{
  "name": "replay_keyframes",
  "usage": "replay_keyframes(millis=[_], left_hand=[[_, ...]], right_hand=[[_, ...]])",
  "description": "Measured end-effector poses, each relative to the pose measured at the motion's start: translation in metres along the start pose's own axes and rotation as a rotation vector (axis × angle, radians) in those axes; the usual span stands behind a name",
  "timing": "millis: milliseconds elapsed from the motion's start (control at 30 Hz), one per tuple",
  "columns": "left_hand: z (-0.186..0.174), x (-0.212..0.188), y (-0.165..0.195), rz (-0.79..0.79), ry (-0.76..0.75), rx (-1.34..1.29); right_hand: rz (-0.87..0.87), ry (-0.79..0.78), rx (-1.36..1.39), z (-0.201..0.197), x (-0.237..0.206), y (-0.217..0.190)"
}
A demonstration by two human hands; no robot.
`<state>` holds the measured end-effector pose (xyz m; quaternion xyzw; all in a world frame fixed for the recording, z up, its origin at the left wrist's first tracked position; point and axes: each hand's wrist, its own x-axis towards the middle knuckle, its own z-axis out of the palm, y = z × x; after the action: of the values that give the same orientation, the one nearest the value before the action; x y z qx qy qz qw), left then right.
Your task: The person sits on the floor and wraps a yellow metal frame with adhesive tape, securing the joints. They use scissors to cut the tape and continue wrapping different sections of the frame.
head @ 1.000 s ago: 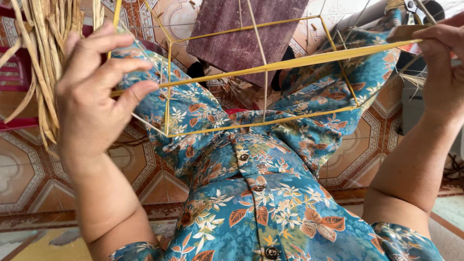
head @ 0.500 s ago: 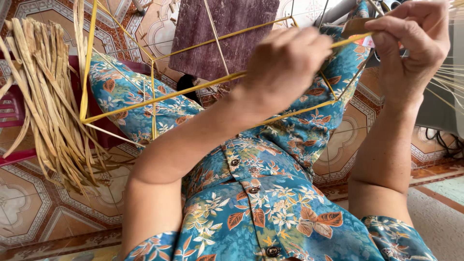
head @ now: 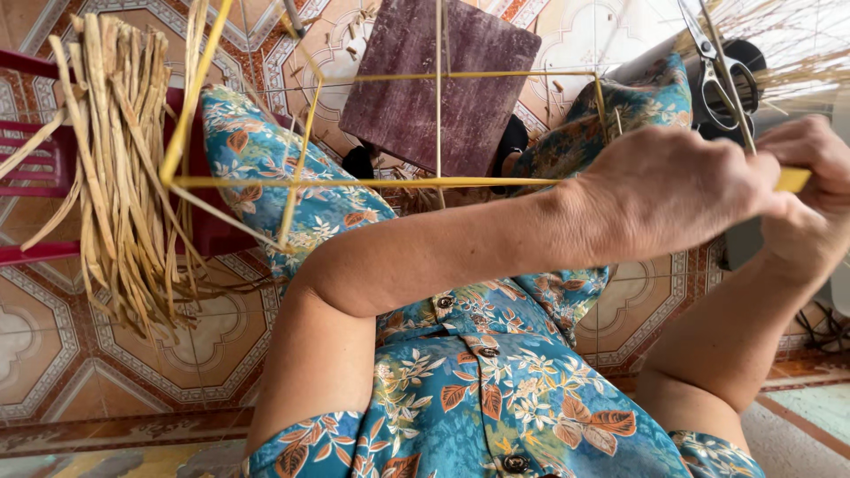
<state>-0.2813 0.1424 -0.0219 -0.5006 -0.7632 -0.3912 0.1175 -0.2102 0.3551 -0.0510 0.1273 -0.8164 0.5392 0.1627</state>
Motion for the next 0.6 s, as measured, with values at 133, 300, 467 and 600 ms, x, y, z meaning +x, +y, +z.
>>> replay_keyframes(millis=[133, 300, 467, 600], left_hand=[[-0.038, -0.023, 0.017, 0.137, -0.037, 0.047], [-0.094, -0.068, 0.018, 0.376, 0.096, 0.094], [-0.148, -0.119, 0.020, 0.467, 0.079, 0.006], [-0.175, -0.148, 0.026, 0.507, 0.090, -0.075]], right_hand=[[-0.242, -0.221, -0.081, 0.007, 0.017, -0.049], [-0.265, -0.429, -0.206, 0.038, 0.039, -0.097], [-0.390, -0.656, -0.257, 0.064, 0.048, -0.104], [-0.587, -0.663, -0.195, 0.081, 0.052, -0.127]])
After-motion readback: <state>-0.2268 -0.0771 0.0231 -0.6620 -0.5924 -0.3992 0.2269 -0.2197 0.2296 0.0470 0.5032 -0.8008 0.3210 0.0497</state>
